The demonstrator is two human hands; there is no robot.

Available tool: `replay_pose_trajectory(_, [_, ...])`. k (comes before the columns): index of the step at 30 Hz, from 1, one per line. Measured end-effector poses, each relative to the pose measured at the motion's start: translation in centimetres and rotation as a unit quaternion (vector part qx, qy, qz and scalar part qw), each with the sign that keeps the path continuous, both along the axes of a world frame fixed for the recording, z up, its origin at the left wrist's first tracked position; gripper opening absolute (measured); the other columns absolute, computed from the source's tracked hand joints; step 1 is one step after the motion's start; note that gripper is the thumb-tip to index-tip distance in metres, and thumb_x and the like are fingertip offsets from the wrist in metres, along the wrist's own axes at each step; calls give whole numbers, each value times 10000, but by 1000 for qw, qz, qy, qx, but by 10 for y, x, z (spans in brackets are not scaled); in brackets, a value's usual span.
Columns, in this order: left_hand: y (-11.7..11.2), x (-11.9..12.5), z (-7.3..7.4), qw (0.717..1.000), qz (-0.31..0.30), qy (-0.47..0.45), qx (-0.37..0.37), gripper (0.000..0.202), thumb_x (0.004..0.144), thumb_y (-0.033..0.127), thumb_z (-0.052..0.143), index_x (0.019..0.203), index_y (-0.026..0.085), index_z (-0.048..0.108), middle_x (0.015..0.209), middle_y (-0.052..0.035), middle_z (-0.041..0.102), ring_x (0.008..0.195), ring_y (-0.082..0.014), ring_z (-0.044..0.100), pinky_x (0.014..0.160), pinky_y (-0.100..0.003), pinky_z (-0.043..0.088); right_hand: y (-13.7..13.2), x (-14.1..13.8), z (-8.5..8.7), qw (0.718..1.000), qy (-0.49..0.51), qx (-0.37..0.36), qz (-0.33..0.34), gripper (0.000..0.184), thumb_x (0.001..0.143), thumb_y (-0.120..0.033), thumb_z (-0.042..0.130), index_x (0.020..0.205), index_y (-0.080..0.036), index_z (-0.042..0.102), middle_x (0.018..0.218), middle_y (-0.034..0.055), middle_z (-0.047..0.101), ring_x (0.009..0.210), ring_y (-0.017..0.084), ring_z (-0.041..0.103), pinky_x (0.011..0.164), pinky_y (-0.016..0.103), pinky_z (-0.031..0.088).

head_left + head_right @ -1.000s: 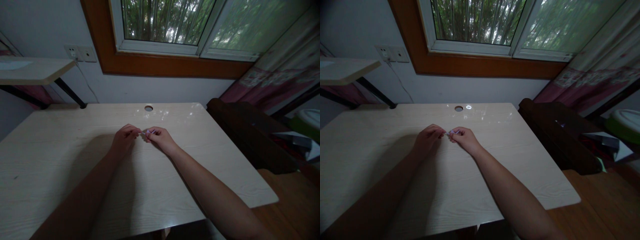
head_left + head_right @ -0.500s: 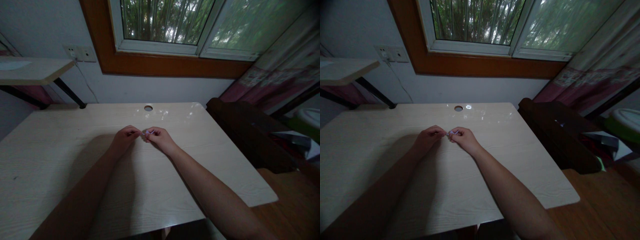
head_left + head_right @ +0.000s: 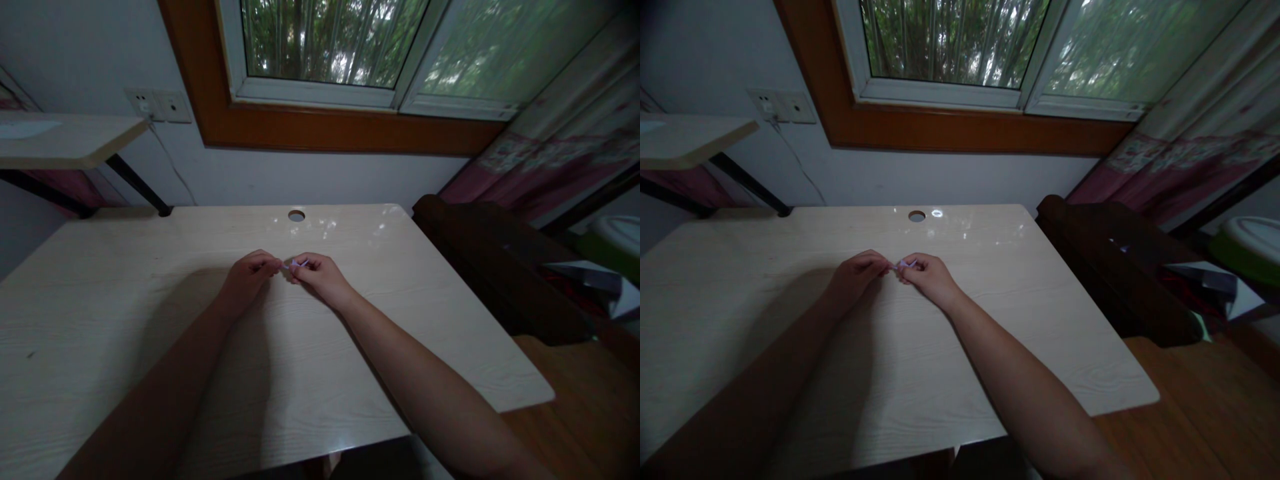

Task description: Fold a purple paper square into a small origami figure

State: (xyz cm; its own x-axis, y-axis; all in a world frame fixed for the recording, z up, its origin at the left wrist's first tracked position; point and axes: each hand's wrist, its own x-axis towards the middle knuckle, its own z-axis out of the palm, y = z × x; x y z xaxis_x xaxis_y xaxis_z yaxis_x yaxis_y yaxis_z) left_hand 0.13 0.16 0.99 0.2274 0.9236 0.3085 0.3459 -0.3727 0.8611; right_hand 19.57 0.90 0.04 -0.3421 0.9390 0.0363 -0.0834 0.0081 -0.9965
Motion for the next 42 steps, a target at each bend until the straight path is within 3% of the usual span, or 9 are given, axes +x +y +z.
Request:
replay_pose_trajectory(7, [-3, 3, -3, 999, -6, -30, 14, 132, 844, 314, 656, 893, 204, 709, 889, -33, 654, 801, -153, 635, 724, -273, 505, 2, -1, -3, 1000, 15, -15, -9, 264, 703, -384, 762, 794, -151, 679, 666, 10, 645, 593, 115, 558, 623, 268, 449])
replay_pose_trajectory(14, [-4, 5, -5, 998, 20, 13, 56, 85, 836, 265, 656, 864, 199, 701, 856, -30, 643, 766, -141, 636, 706, -263, 527, 3, -1, -4, 1000, 8, -11, -3, 229, 705, -352, 750, 792, -150, 685, 680, 18, 659, 602, 116, 576, 615, 259, 457])
replay_pose_trajectory(25, [-10, 9, 1, 988, 47, 70, 133, 83, 841, 180, 617, 880, 191, 690, 864, -31, 650, 709, -116, 615, 665, -234, 521, 1, -3, 1, 999, 16, -32, -24, 231, 691, -348, 755, 766, -144, 678, 632, 5, 647, 552, 106, 561, 592, 263, 455])
replay_pose_trajectory(33, [-11, 7, -2, 973, 39, 105, 202, 139, 866, 175, 589, 932, 215, 703, 936, -46, 684, 804, -132, 627, 725, -245, 518, 1, -3, 3, 997, 42, -51, -31, 283, 658, -390, 794, 747, -147, 680, 633, 15, 664, 551, 109, 573, 585, 262, 470])
replay_pose_trajectory(37, [-13, 7, 1, 978, 31, 91, 188, 130, 880, 241, 598, 934, 220, 714, 943, -52, 686, 805, -140, 629, 727, -253, 520, 2, -2, 3, 997, 46, -54, -27, 282, 660, -384, 794, 749, -143, 680, 639, 17, 660, 558, 108, 569, 595, 264, 469])
replay_pose_trajectory(42, [-10, 6, 3, 992, 23, 66, 107, 170, 898, 322, 596, 872, 214, 724, 879, -51, 686, 808, -153, 628, 688, -245, 497, 1, -3, 0, 999, 31, -36, -20, 241, 677, -349, 773, 758, -145, 673, 631, 1, 636, 550, 100, 548, 590, 256, 444])
